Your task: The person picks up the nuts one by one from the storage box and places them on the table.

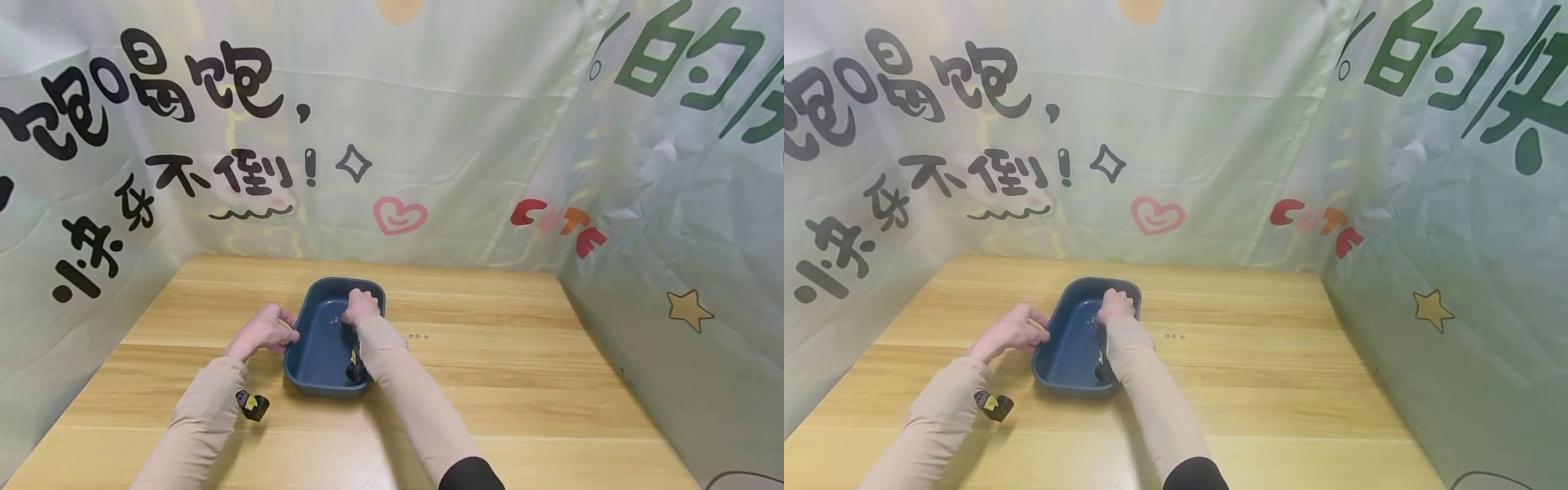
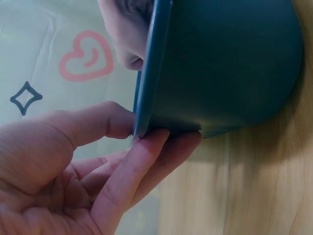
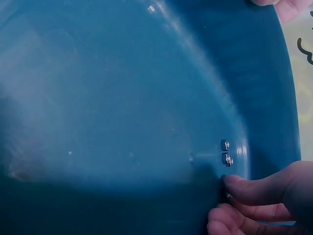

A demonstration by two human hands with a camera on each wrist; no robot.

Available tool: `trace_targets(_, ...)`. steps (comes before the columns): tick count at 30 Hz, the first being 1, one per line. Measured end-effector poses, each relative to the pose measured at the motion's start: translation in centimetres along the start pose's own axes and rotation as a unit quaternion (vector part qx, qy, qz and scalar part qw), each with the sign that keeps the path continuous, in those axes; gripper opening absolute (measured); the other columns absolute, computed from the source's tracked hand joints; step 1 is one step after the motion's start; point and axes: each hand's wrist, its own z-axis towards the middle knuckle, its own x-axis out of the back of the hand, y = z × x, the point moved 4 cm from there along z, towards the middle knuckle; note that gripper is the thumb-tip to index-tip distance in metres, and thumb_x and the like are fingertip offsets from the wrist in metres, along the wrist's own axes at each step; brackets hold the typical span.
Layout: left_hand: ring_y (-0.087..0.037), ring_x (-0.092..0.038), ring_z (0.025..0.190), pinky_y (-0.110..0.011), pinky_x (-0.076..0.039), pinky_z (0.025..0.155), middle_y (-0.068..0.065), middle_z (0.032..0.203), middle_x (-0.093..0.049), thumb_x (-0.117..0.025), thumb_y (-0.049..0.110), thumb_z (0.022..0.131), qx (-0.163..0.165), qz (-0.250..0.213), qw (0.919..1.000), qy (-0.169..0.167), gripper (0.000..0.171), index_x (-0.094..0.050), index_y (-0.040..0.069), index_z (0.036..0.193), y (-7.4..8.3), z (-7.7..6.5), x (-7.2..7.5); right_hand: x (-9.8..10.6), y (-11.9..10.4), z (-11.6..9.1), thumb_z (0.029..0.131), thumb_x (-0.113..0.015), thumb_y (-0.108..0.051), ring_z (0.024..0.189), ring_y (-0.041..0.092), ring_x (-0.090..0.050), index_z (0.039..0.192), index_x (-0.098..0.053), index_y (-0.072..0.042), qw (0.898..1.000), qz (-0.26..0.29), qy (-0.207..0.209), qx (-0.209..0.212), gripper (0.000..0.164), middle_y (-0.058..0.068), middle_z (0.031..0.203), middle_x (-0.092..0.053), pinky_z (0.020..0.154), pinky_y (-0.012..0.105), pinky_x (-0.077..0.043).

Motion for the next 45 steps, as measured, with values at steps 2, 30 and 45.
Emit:
trace_targets(2,-0.013,-0.064,0.063,-0.031,-0.065,0.064,-0.012,0.076,-0.065,-0.066,-0.001,0.080,-0.001,0.000,1.0000,0.001,0.033,-0.059,-0.013,0.109,0.01,0.00,0.04,0.05,-0.07,-0.10,0.082,-0.077,-0.011,0.074,0.029,-0.064,0.096,-0.069,-0.005,1.000,-0.002,-0.001,-0.001,0.017,0.014,0.088,-0.069,0.053,0.031,-0.050)
trace_targets(30,-0.013,-0.065,0.063,-0.031,-0.065,0.064,-0.013,0.077,-0.066,-0.067,-0.001,0.081,0.002,0.008,1.0000,0.003,0.031,-0.060,-0.013,0.108,0.03,0.07,0.10,0.10,-0.61,-0.69,0.082,-0.080,-0.016,0.093,0.035,-0.067,0.093,-0.067,-0.005,0.998,-0.038,0.006,0.048,0.020,0.016,0.104,-0.071,0.075,0.040,-0.059)
trace_targets(45,-0.014,-0.065,0.065,-0.031,-0.065,0.064,-0.015,0.079,-0.066,-0.068,-0.001,0.081,0.001,0.011,0.9999,0.003,0.030,-0.060,-0.013,0.107,0.21,-0.06,0.15,-0.45,-0.34,-0.21,0.075,-0.088,-0.024,0.102,0.034,-0.067,0.104,-0.070,-0.006,0.998,-0.051,-0.012,0.037,0.038,0.016,0.113,-0.070,0.085,0.046,-0.060)
